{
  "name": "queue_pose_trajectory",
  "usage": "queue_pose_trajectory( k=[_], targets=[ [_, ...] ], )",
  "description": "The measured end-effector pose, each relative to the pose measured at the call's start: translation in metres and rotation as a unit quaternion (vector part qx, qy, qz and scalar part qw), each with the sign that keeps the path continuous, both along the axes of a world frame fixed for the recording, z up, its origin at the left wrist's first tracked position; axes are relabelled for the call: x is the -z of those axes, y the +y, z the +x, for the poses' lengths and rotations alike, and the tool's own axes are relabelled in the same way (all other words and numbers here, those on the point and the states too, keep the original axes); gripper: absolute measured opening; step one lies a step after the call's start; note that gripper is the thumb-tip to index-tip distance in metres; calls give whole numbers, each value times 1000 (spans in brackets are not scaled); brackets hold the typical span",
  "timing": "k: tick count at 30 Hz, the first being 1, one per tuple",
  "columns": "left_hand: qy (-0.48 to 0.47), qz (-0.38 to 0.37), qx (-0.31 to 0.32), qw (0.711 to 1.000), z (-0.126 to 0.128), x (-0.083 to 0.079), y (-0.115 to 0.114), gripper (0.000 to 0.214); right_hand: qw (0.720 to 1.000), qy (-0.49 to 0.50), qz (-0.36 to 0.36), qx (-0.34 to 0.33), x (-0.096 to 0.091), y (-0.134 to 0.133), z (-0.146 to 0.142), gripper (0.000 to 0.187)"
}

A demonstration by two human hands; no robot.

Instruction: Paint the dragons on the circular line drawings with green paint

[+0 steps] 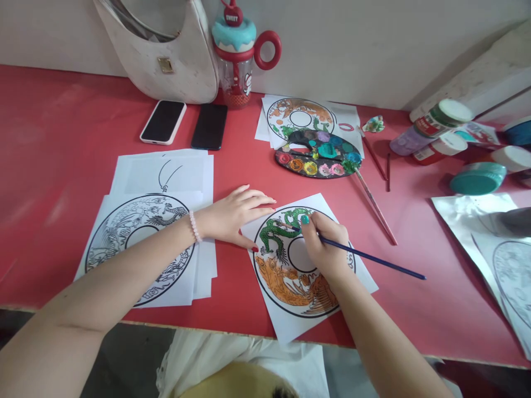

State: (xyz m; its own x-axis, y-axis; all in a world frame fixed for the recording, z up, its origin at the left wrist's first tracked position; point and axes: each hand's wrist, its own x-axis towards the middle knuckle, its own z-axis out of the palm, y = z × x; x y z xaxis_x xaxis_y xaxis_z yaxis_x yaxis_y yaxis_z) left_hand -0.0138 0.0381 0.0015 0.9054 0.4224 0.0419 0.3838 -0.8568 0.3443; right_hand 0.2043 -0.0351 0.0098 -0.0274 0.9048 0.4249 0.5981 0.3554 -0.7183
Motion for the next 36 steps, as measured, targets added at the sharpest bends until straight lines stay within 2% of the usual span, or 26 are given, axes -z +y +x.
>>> queue_pose_trajectory(
  k=[5, 12, 17, 24, 30, 36],
  targets=[
    [0, 1, 0, 1000, 0, 0, 0, 79, 999, 11, -4, 34, -1, -2, 0, 40],
    [-7, 7, 6, 1000, -1, 1, 0, 80, 1000, -11, 10, -13, -1, 0, -1, 39],
    [-7, 6, 5, 1000, -1, 1, 0, 82, 1000, 5, 5, 29, 0, 0, 1, 40],
    [-5, 4, 3, 1000, 0, 1, 1, 81, 998, -22, 17, -59, -1, 2, 0, 35],
    [-7, 9, 6, 1000, 0, 0, 0, 82, 1000, -14, 9, 12, -1, 1, -1, 39],
    [-14, 12, 5, 1000, 0, 1, 1, 80, 998, -30, 10, -49, 0, 2, -2, 35]
  ],
)
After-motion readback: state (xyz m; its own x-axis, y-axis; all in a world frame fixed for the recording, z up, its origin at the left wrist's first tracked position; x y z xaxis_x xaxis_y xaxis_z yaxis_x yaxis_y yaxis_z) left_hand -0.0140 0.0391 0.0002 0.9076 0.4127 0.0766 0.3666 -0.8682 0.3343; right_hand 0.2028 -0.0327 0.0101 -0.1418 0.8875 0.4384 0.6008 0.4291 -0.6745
